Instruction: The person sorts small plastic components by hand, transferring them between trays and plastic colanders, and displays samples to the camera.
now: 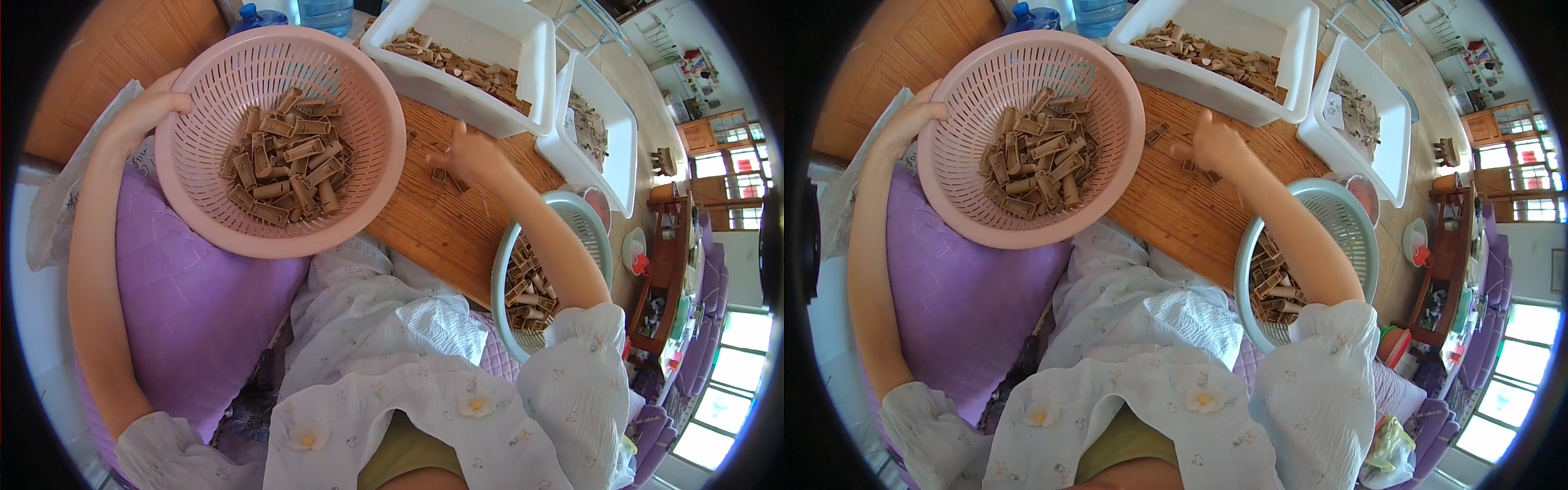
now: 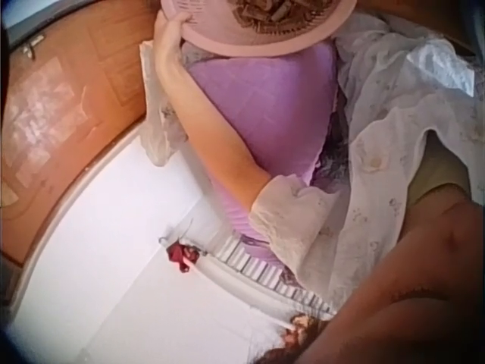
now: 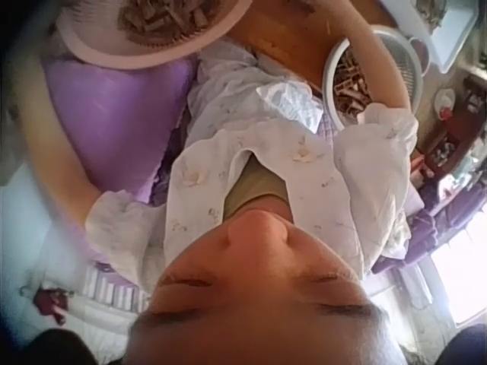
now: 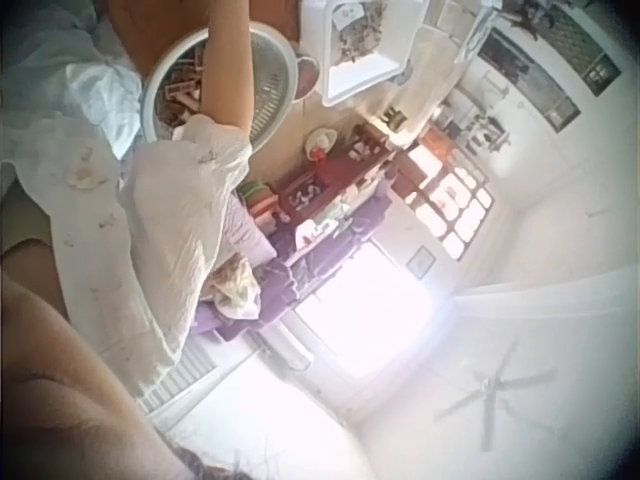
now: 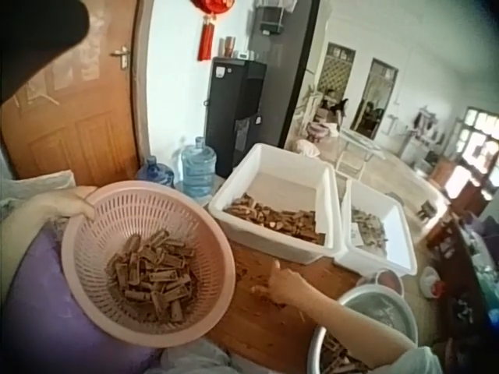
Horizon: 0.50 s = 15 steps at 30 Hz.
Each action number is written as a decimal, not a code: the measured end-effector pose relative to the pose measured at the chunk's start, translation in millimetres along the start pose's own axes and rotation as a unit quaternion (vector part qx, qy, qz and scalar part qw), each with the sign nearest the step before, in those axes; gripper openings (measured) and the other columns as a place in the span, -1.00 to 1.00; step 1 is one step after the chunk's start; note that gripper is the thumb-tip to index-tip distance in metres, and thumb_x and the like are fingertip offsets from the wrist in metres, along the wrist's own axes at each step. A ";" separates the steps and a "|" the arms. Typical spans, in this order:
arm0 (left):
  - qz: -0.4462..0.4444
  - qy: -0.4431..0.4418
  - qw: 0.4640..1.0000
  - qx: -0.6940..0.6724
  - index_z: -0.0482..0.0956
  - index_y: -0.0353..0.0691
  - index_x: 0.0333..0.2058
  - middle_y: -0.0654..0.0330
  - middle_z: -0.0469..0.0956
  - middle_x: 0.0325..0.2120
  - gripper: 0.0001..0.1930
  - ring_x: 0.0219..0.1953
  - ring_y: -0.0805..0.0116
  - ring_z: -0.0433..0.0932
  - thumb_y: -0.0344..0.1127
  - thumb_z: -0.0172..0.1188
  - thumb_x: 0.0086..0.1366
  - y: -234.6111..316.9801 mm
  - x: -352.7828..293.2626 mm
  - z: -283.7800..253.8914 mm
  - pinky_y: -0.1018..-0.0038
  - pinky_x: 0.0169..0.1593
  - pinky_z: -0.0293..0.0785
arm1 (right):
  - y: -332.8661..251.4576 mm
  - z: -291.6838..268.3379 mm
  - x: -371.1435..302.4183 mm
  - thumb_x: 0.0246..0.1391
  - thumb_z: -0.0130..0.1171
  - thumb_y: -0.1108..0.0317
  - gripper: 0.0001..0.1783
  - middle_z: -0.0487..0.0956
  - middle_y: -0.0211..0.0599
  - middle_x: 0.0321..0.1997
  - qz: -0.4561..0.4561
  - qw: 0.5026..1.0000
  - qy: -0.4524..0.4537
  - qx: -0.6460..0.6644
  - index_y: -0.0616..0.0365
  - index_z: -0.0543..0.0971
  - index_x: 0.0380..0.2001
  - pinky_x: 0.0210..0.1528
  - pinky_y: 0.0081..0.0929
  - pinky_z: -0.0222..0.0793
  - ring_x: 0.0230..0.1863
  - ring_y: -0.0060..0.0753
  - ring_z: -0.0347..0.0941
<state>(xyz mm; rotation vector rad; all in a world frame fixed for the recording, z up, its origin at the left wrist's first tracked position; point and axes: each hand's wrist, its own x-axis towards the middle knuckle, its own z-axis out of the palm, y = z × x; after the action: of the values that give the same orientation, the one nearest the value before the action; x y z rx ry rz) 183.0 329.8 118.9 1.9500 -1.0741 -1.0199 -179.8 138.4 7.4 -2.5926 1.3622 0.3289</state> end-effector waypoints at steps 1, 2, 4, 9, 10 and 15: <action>0.000 0.001 1.000 -0.005 0.32 -0.31 -0.07 0.19 0.44 -0.25 -0.50 -0.20 0.46 0.40 -0.45 -0.04 -0.11 -1.2 1.8 0.2 0.59 -0.07 0.29 | 2.4 12.2 -1.1 -0.14 0.17 -0.02 -0.33 0.50 0.10 -0.44 0.002 1.000 0.002 0.000 0.33 0.20 -0.19 -0.29 -0.19 0.39 -0.37 0.02 0.48; 0.002 0.000 1.000 -0.004 0.32 -0.31 -0.07 0.19 0.44 -0.25 -0.50 -0.20 0.46 0.40 -0.45 -0.04 -0.11 -1.5 3.4 0.6 0.59 -0.07 0.29 | 5.0 22.4 -1.4 -0.11 0.15 0.06 -0.40 0.49 0.15 -0.42 0.009 0.999 -0.027 0.014 0.32 0.18 -0.21 -0.27 -0.16 0.38 -0.31 0.08 0.46; -0.008 -0.005 1.000 0.007 0.32 -0.31 -0.07 0.18 0.43 -0.23 -0.50 -0.19 0.45 0.39 -0.45 -0.04 -0.11 -0.8 0.9 -0.8 0.59 -0.07 0.29 | 3.9 28.8 -0.9 -0.09 0.13 0.14 -0.46 0.48 0.19 -0.41 0.012 0.998 -0.056 0.030 0.31 0.15 -0.22 -0.26 -0.13 0.37 -0.25 0.13 0.44; -0.014 0.005 1.000 0.001 0.31 -0.32 -0.07 0.17 0.43 -0.22 -0.50 -0.17 0.44 0.39 -0.46 -0.04 -0.11 0.6 -0.8 0.3 0.58 -0.05 0.27 | -6.4 13.8 -1.6 -0.06 -0.05 0.49 -0.70 0.44 0.17 -0.25 -0.085 0.996 -0.038 -0.014 0.23 0.13 -0.25 -0.23 -0.20 0.41 -0.21 0.10 0.44; -0.016 0.004 1.000 0.003 0.31 -0.32 -0.07 0.17 0.43 -0.22 -0.50 -0.17 0.44 0.39 -0.46 -0.04 -0.11 1.2 -1.9 -0.2 0.58 -0.04 0.27 | -10.3 12.5 1.0 -0.06 -0.05 0.49 -0.70 0.44 0.17 -0.25 -0.086 0.996 -0.037 -0.015 0.23 0.13 -0.25 -0.23 -0.20 0.41 -0.21 0.10 0.44; -0.017 0.001 1.000 -0.001 0.31 -0.32 -0.07 0.17 0.42 -0.21 -0.50 -0.15 0.43 0.38 -0.47 -0.04 -0.11 2.7 -1.5 2.8 0.58 -0.02 0.25 | -40.9 16.1 28.1 0.00 -0.09 0.40 -0.69 0.46 0.05 -0.23 -0.167 0.984 0.004 -0.058 0.22 0.26 -0.15 -0.28 -0.23 0.44 -0.24 0.01 0.47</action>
<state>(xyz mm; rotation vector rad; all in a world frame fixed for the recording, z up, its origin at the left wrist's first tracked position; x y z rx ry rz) 179.1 329.5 120.3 1.9735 -1.0430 -1.0356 -132.1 143.6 -13.2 -2.8573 0.9085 0.3528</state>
